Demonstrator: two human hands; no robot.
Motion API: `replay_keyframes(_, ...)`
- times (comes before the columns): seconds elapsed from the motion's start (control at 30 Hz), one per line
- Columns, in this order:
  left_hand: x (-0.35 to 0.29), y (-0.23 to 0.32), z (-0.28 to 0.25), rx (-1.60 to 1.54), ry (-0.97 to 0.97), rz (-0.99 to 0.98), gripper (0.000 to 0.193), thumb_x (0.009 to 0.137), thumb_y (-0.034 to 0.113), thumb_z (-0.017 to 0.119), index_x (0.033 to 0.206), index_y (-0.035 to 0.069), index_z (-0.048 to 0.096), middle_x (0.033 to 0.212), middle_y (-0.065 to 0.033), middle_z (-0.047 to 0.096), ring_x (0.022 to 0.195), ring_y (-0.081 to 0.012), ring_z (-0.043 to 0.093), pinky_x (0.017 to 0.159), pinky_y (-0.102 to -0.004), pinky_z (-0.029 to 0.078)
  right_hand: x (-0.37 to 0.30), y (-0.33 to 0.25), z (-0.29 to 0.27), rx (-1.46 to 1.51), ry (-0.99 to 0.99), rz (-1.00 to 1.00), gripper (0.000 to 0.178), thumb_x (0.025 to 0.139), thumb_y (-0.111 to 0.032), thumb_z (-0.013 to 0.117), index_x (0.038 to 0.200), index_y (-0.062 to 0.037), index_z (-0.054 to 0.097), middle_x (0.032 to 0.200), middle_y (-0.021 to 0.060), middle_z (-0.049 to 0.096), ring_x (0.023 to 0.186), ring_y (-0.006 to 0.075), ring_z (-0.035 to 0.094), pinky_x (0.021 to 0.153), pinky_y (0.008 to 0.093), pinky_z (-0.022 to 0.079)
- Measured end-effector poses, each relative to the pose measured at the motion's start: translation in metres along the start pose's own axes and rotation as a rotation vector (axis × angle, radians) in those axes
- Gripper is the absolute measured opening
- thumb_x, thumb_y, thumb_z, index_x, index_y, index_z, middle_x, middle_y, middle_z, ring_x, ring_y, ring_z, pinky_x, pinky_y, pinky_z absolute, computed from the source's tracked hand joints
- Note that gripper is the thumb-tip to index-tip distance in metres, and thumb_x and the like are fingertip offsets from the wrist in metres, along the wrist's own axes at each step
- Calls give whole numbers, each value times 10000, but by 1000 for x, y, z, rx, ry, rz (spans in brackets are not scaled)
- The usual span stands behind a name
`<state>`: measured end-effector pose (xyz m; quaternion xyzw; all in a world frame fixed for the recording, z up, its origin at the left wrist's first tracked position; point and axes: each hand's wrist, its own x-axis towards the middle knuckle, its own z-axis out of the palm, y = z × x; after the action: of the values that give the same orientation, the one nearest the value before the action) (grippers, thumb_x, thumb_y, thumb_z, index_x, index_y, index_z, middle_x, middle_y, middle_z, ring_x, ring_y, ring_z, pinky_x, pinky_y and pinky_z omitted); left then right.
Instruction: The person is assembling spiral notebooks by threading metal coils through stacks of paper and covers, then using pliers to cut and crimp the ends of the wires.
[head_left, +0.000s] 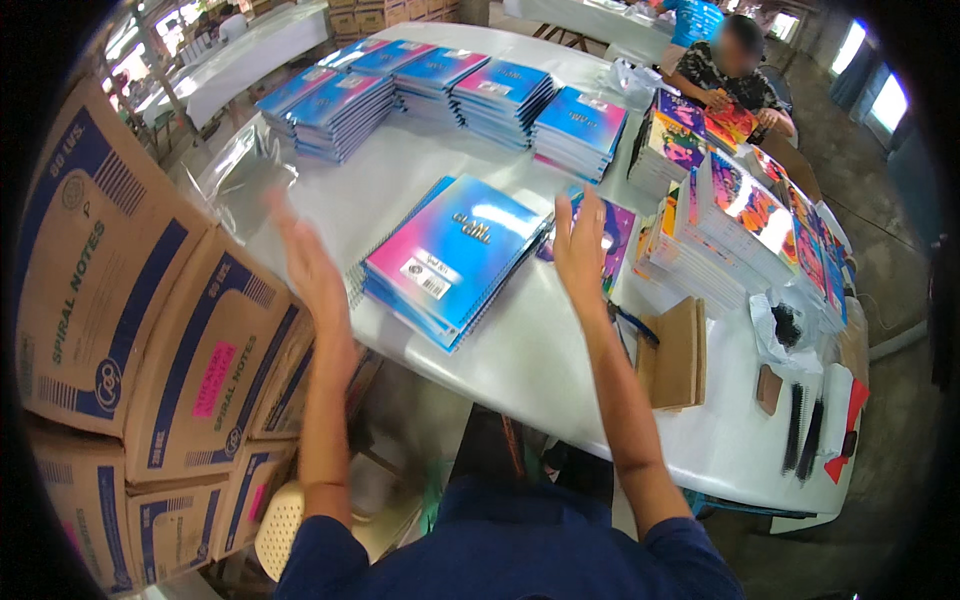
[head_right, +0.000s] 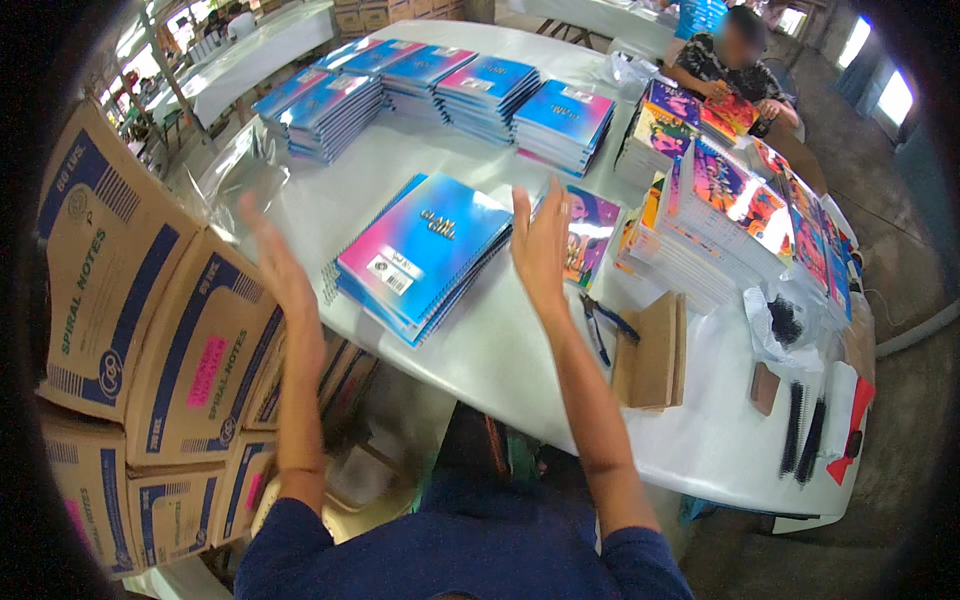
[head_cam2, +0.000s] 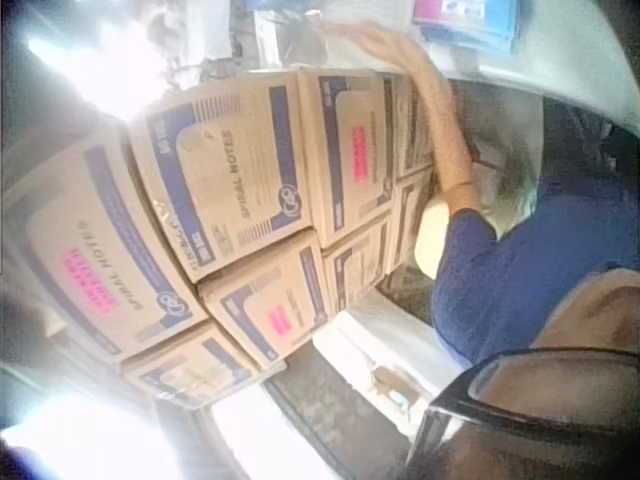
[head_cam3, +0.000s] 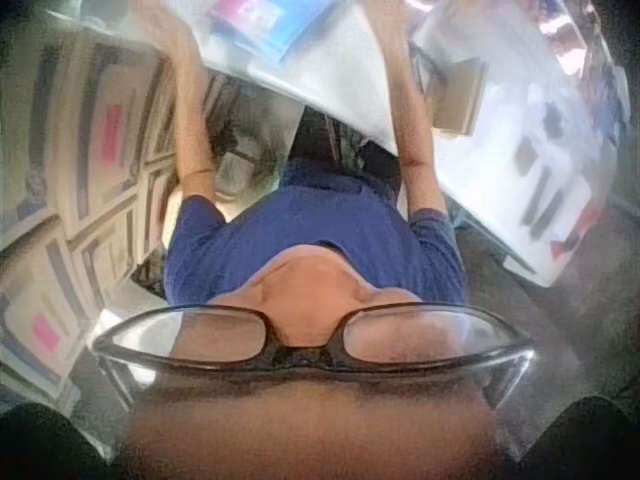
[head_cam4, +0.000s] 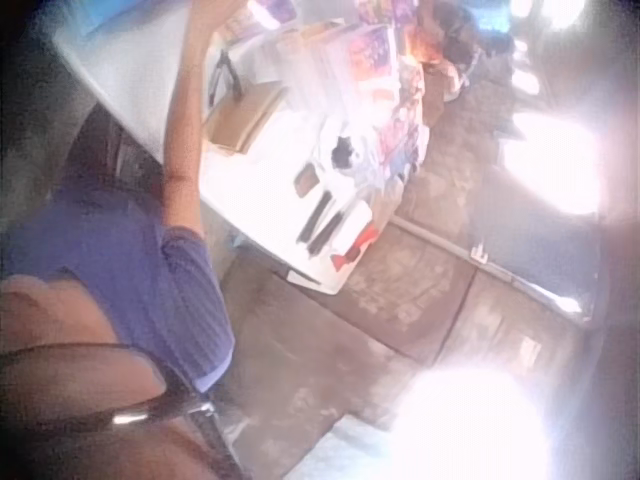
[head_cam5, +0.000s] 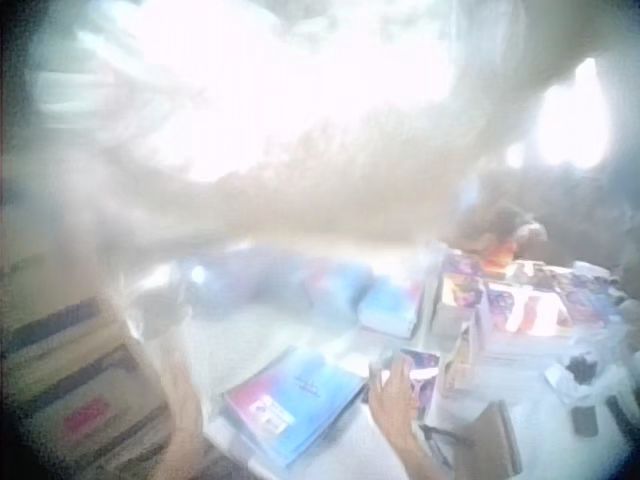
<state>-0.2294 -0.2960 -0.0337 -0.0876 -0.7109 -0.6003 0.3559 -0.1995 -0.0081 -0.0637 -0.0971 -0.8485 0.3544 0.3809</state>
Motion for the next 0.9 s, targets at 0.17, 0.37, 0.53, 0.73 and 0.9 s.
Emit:
replay_keyframes(0.17,-94,-4,2,27,172,-5,610,1029,375,290,1494,-8,197,1580,-175,122,1464,-297,95,1177,-406,78,82,-6,48,-189,-734,87,759,971,-594,322,1194,88,568,1195,289,583,1158,433,521,1010,431,380)
replay_keyframes(0.37,-93,-18,55,0,168,-50,606,1021,365,277,1479,-28,216,1583,-190,78,1469,-334,17,1170,-460,18,89,0,97,-251,-922,-78,834,911,-706,284,1092,28,636,1142,281,619,1099,425,576,953,474,426)
replay_keyframes(0.53,-90,-7,61,12,152,-84,650,1006,432,243,1480,-10,220,1574,-217,78,1464,-356,29,1167,-471,-4,77,-25,92,-291,-971,-105,760,910,-687,333,1106,-18,635,1152,237,633,1086,396,596,934,466,448)
replay_keyframes(0.73,-80,-9,16,331,280,89,539,1013,285,406,1439,-38,331,1537,-253,202,1450,-372,123,1165,-464,88,66,-6,45,18,-505,-120,608,994,-505,351,1276,-1,539,1302,241,538,1237,387,482,1033,437,374)
replay_keyframes(0.9,-1,7,12,163,-301,-103,632,1008,440,357,1415,-42,376,1490,-221,330,1413,-331,254,1150,-406,172,-39,13,-16,562,-18,356,592,1013,-442,384,1359,34,450,1406,191,471,1317,288,420,1100,369,288)
